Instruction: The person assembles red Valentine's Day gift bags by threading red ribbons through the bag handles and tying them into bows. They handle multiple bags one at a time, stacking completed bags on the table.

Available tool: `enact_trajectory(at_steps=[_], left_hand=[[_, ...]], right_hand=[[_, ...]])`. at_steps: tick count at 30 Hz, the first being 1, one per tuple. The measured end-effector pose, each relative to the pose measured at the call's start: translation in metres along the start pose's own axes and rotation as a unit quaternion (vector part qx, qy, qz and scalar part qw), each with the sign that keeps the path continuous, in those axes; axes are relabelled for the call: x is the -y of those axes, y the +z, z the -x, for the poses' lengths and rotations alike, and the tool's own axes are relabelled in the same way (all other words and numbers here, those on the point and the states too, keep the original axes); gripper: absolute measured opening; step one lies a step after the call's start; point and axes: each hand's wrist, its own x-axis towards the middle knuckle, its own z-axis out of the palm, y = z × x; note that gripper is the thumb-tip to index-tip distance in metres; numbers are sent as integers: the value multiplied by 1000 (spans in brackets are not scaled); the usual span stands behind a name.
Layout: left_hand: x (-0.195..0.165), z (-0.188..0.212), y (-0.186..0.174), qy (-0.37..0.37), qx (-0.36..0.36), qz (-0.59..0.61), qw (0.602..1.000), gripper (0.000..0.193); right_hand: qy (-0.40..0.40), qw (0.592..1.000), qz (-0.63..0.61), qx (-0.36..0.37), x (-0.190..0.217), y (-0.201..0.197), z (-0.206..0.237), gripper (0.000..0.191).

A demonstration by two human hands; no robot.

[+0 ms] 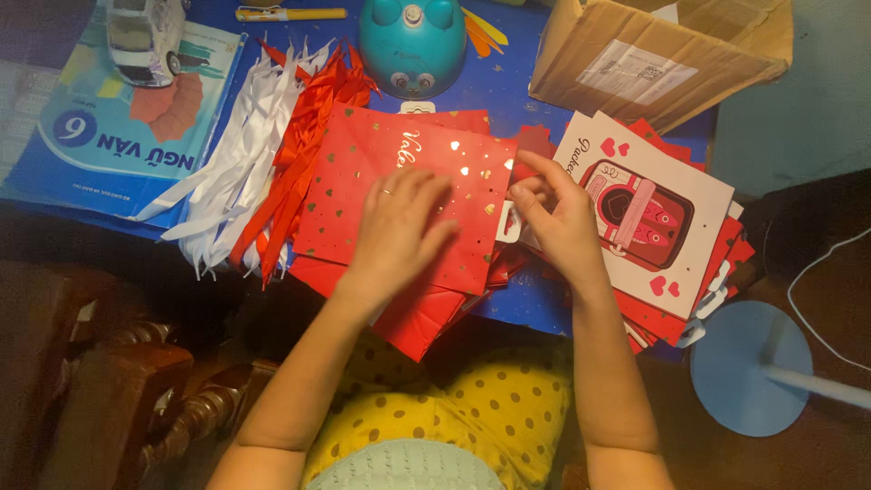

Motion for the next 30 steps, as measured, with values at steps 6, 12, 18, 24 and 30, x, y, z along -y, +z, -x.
enact_trajectory(at_steps=[6,12,18,24,30], left_hand=[[-44,11,35,16,75,-17,997,110],[-49,23,52,15,35,25,999,80],[-55,37,59,20,-11,118,993,69],[-74,37,44,62,-11,136,989,71],[-97,32,44,98,-20,131,986,66]], right_hand=[[-8,997,-72,33,-3,-4,-1,47],[38,994,-102,19,-8,5,-3,65],[-18,999,-30,31,-6,9,1,63],[-11,1000,-6,-24,5,0,8,34],[-102,974,-74,-191,11,-95,26,30]])
